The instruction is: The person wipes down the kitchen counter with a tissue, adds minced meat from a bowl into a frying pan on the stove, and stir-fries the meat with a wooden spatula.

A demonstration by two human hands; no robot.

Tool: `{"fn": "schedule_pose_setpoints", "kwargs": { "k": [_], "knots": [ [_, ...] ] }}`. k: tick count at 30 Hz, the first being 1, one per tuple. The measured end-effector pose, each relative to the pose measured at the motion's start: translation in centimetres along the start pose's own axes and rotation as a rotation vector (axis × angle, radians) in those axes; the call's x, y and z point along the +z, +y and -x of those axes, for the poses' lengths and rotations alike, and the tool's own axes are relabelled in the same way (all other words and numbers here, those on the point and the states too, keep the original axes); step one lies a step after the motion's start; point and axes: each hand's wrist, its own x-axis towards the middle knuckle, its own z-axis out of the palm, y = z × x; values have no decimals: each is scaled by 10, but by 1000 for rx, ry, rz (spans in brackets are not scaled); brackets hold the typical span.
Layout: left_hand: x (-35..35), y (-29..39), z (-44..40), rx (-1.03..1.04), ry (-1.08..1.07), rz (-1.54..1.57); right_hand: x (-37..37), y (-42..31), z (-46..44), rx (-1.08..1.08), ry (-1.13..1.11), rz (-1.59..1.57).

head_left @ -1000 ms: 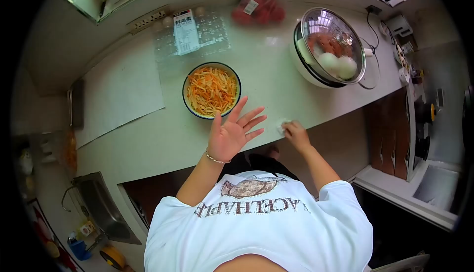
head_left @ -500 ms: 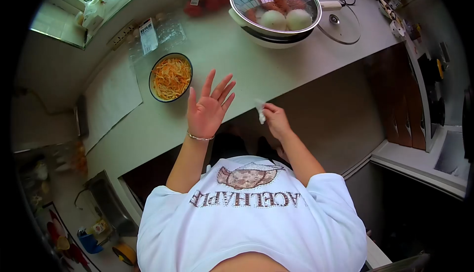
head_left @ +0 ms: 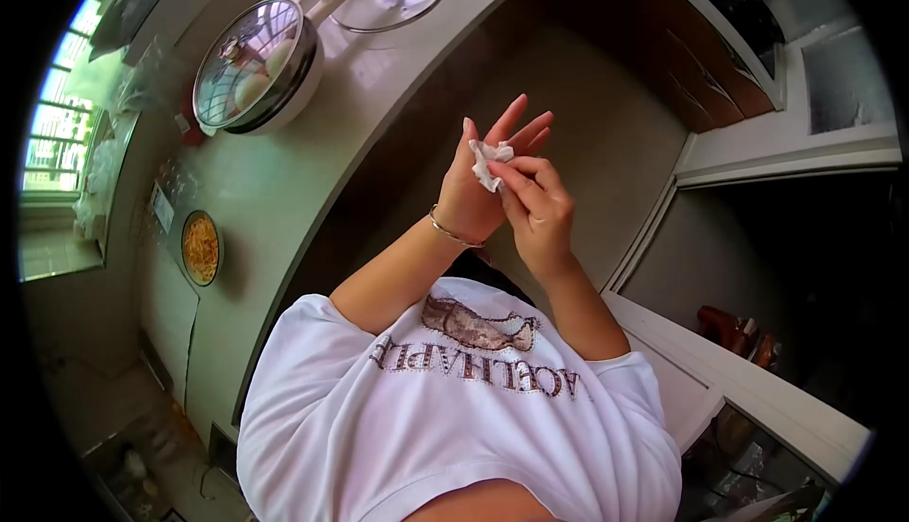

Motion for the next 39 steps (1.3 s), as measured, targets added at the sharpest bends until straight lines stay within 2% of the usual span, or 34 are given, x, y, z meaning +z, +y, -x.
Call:
{"fn": "schedule_pose_setpoints", "kwargs": {
  "k": [3, 5, 6, 7, 9, 11, 13, 14, 16, 19, 20, 21, 23, 25, 27, 28, 29, 31, 33, 35, 37, 39],
  "knots": [
    [10, -27, -35, -147, -55, -96, -30, 14, 8, 68, 70, 70],
    [13, -39, -56, -311, -28, -21, -50, 34, 10, 278, 40, -176],
    [10, -45, -68, -354, -33, 25, -63, 42, 7, 453, -35, -421],
    [7, -51, -83, -373, -40, 27, -72, 61, 8, 612, -61, -860],
    [-2, -59, -114, -417, -40, 133, -91, 85, -8, 684, 88, -1328],
    [-5, -59, -142, -406, -63, 126, -106, 114, -31, 696, 149, -1480],
    [-12, -59, -174, -352, -75, 15, -106, 140, -62, 815, 156, -1326],
    [-15, -55, -192, -341, -81, 15, -103, 152, -80, 809, 145, -1320],
    [-24, -43, -232, -256, -46, -42, -93, 173, -117, 744, 314, -738],
    [-43, -20, -294, -187, 43, -18, -75, 211, -179, 716, 312, -617],
    [-49, -9, -314, -151, 103, 75, -70, 221, -202, 755, 333, -760],
    [-56, 2, -333, -128, 112, 79, -68, 229, -224, 756, 306, -762],
    [-72, 21, -369, -103, 240, 100, -64, 249, -263, 720, 75, -677],
    [-86, 33, -398, -65, 302, 65, -56, 269, -293, 733, 35, -599],
    [-100, 40, -427, -43, 438, 18, -51, 294, -319, 437, -57, 56],
    [-107, 41, -441, 5, 494, 49, -45, 297, -332, 341, -93, 197],
    [-116, 44, -457, 26, 507, 58, -40, 322, -340, 10, -114, 342],
    [-138, 48, -484, 97, 607, 239, -31, 343, -364, -32, -240, 351],
    [-156, 57, -508, 164, 647, 329, -26, 370, -393, -40, -328, 210],
    [-178, 62, -527, 150, 497, 418, -24, 412, -410, 101, -432, -34],
    [-189, 61, -554, 189, 414, 438, -31, 452, -443, 200, -525, -42],
    [-187, 62, -576, 233, 635, 342, -36, 505, -483, 183, -433, 40]
  ]
}}
